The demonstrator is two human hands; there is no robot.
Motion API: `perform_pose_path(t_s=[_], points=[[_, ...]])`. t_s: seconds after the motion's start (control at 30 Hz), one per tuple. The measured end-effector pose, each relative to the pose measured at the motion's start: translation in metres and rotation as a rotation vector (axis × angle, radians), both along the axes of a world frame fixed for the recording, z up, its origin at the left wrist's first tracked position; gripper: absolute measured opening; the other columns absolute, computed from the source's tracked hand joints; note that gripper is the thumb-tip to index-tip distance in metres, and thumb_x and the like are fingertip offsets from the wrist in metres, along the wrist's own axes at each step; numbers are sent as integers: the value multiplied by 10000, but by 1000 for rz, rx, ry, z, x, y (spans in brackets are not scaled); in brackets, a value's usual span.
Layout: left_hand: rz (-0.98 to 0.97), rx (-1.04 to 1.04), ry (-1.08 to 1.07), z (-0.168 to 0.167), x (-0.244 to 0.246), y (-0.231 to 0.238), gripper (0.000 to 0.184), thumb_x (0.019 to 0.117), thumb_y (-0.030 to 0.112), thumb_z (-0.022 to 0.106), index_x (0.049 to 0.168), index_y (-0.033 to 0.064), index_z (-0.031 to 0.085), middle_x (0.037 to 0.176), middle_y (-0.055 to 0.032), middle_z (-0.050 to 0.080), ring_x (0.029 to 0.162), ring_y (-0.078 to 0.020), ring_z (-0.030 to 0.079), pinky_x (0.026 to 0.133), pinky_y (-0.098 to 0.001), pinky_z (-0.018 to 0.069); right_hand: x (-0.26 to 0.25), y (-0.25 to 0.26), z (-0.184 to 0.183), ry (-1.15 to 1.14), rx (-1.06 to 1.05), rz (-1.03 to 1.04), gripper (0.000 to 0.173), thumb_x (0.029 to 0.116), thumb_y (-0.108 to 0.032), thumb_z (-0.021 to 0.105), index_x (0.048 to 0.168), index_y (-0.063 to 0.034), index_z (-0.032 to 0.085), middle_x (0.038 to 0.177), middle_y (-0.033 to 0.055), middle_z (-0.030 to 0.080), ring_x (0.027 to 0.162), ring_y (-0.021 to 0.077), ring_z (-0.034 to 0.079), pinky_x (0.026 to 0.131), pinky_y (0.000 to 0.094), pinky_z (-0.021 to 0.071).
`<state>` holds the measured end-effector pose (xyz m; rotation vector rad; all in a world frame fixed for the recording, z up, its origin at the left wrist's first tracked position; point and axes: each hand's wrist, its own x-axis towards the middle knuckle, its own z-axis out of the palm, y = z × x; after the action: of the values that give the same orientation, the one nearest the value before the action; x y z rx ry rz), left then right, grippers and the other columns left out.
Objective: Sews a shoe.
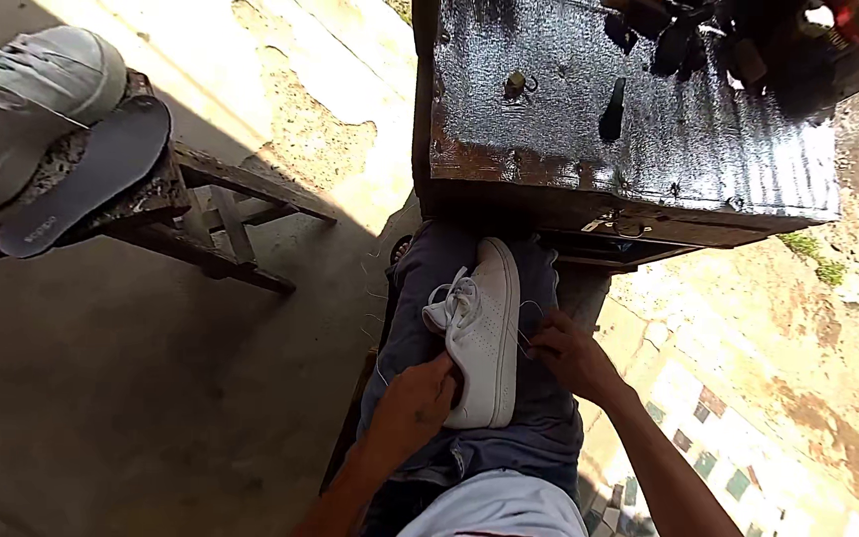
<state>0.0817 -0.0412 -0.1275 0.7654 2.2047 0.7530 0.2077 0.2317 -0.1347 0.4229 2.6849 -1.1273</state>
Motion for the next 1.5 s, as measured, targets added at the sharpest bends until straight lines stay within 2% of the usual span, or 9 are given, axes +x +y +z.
perform_pose_path(t_s=[0.3,0.37,0.43,0.57,0.73,0.87,0.97,1.17,1.5], points=[[118,102,-133,-28,-34,-140,228,946,199,491,866,190,705,774,101,630,656,-14,561,580,-236,470,280,161,-36,-607,426,-904,355,1026,-204,608,1248,73,628,1219,335,640,1194,486,602,1016,677,442],[48,500,-233,-23,-32,-120,244,960,228,560,760,191,696,1216,50,702,1192,-119,628,1009,-308,530,261,149,-37,-505,415,-978,452,1006,-189,626,1379,58,564,1321,332,597,1262,471,570,1067,651,423],[44,938,-510,-11,-29,-86,287,1011,282,573,783,215,734,1448,-66,617,1477,-310,419,1253,-488,301,191,109,-28,-248,352,-857,485,1002,-187,617,1426,31,534,1438,282,539,1232,394,605,1015,564,498],[258,1423,-1044,-4,-18,-24,205,965,230,588,868,136,742,866,-35,750,953,-225,735,1016,-485,537,43,3,-10,242,-90,-522,587,991,-292,655,1496,-55,473,1486,154,503,610,10,500,518,209,449],[445,687,-486,-7,-15,-13,205,947,42,507,944,70,710,878,-16,715,594,-42,556,528,-201,461,-4,-27,10,-73,-115,-284,461,1009,-405,622,1381,-132,621,909,6,695,734,105,619,707,339,539],[211,317,119,-10,8,1,272,1028,158,508,1099,81,758,1113,-33,748,982,-94,711,876,-288,588,7,-16,11,380,-729,-324,229,1042,-248,603,990,-94,764,1152,3,696,633,-17,585,551,154,517],[59,234,393,-17,18,17,252,985,108,508,986,28,747,1001,-136,742,904,-282,740,767,-471,610,-5,-18,18,522,-1116,-400,246,1044,-304,596,995,-128,760,1177,76,747,547,13,609,509,183,524],[-46,130,413,-14,8,13,259,968,182,517,892,26,709,832,-142,703,759,-317,720,637,-507,582,-33,-45,21,-13,135,-402,592,869,-580,734,1145,-58,705,906,74,664,721,212,606,662,462,518],[71,220,362,10,68,-79,456,994,365,471,581,171,469,491,35,403,435,-109,444,408,-319,333,-34,-59,19,-15,222,-379,494,899,-498,752,1009,-20,700,962,139,678,764,288,647,675,521,531]])
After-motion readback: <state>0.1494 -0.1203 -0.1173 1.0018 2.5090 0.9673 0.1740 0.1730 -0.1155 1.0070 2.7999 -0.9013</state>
